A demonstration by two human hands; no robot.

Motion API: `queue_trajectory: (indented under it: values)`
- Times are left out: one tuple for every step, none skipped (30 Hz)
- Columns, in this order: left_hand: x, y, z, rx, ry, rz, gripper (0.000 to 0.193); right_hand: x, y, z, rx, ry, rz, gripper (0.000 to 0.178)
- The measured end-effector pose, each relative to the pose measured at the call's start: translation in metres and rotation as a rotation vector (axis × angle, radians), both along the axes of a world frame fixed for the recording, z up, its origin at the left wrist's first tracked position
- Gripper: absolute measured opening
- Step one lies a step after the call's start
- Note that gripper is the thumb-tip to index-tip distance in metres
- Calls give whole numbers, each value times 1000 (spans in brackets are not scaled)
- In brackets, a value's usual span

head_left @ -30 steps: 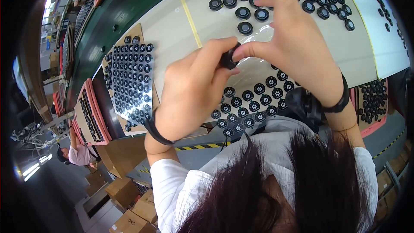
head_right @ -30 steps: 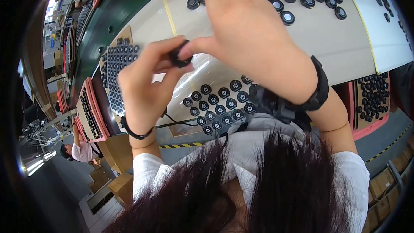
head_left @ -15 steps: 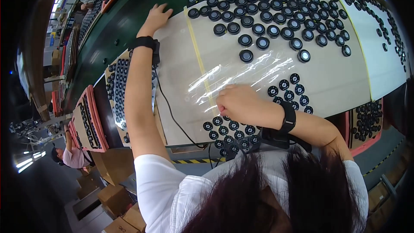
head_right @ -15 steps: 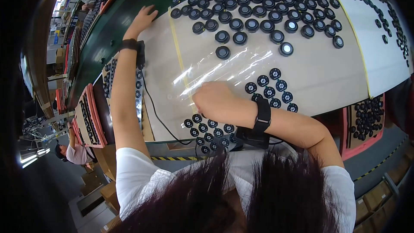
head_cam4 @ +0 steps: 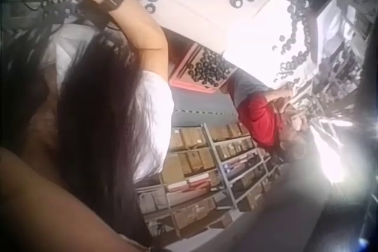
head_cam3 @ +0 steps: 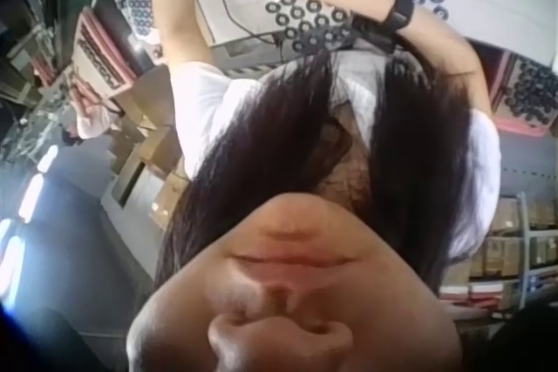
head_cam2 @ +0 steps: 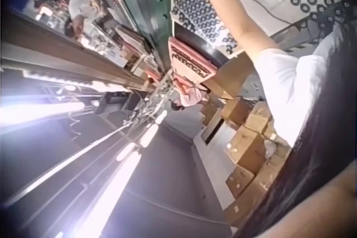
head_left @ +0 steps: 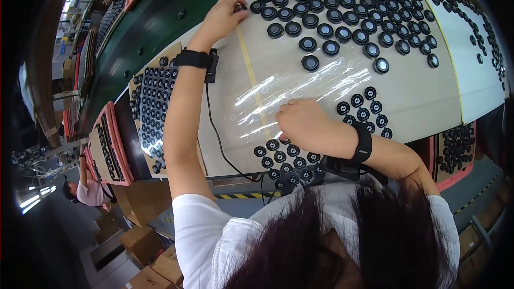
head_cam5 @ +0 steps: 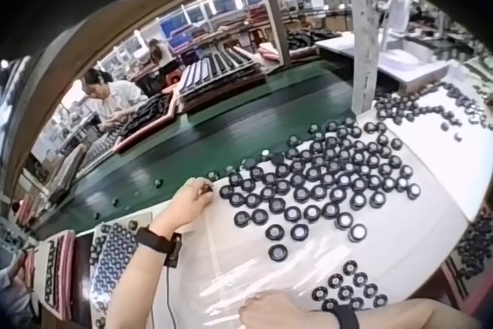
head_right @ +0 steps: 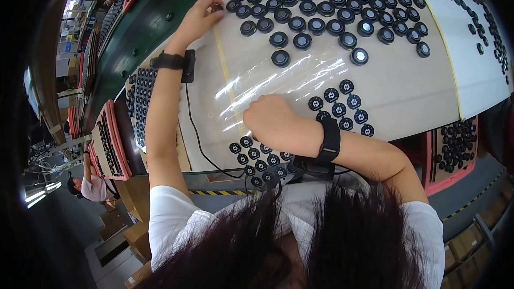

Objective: Assembling small circular electronic components into a grid-based tray on a manual production line.

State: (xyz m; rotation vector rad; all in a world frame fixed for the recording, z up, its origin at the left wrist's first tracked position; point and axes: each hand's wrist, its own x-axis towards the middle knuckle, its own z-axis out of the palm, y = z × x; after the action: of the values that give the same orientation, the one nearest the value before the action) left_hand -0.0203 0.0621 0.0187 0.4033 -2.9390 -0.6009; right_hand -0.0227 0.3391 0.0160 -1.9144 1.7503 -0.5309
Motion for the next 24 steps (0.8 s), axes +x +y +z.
queue_trajectory:
  values:
    - [3,0,0,71,44,51,25,-2,-1,1,18,-22,13,20]
    - [6,1,0,142,87,103,22,-5,-1,3,21,-24,12,20]
    - [9,2,0,212,130,156,22,-8,0,5,81,-96,27,19]
    - [14,4,0,214,127,158,22,-11,1,8,140,-168,42,19]
    - [20,17,10,592,125,246,22,-15,0,8,200,-244,59,19]
    - [26,33,23,972,122,332,23,-18,-1,8,204,-250,60,19]
    - [31,47,31,1352,120,415,24,-22,-2,7,250,-363,102,18]
    - [35,57,35,1355,118,418,24,-25,-3,7,296,-477,144,17]
    - [41,65,38,1413,121,359,23,-27,-4,7,339,-589,192,16]
    - [45,73,40,1474,120,295,23,-29,-3,7,343,-592,194,16]
    - [49,81,43,1534,119,229,24,-31,-1,7,302,-713,102,15]
    - [52,90,47,1538,117,236,24,-33,1,7,261,-835,10,14]
    - [53,99,53,1464,123,238,23,-36,4,8,220,-954,-86,13]
    - [54,107,60,1390,127,238,24,-43,6,14,126,-952,-154,12]
    - [57,114,65,1317,133,245,26,-51,8,23,37,-951,-216,11]
    - [60,119,70,1322,132,259,26,-58,10,31,-92,-969,-241,11]
    - [63,126,81,1249,118,207,27,-64,13,42,-228,-980,-267,12]
    - [64,131,87,1178,102,151,29,-68,12,51,-224,-981,-269,12]
    - [64,137,92,1106,86,95,32,-72,12,59,-278,-1002,-331,13]
    - [65,142,93,1112,86,98,32,-75,11,64,-328,-1021,-394,14]
    - [65,147,92,1064,138,102,33,-74,9,68,-322,-1022,-394,14]
    - [64,153,93,1014,189,101,34,-72,7,73,-310,-1051,-379,15]
    - [64,156,94,964,239,101,36,-70,4,77,-298,-1080,-363,15]
    - [64,159,96,967,237,100,36,-69,4,79,-286,-1109,-347,15]
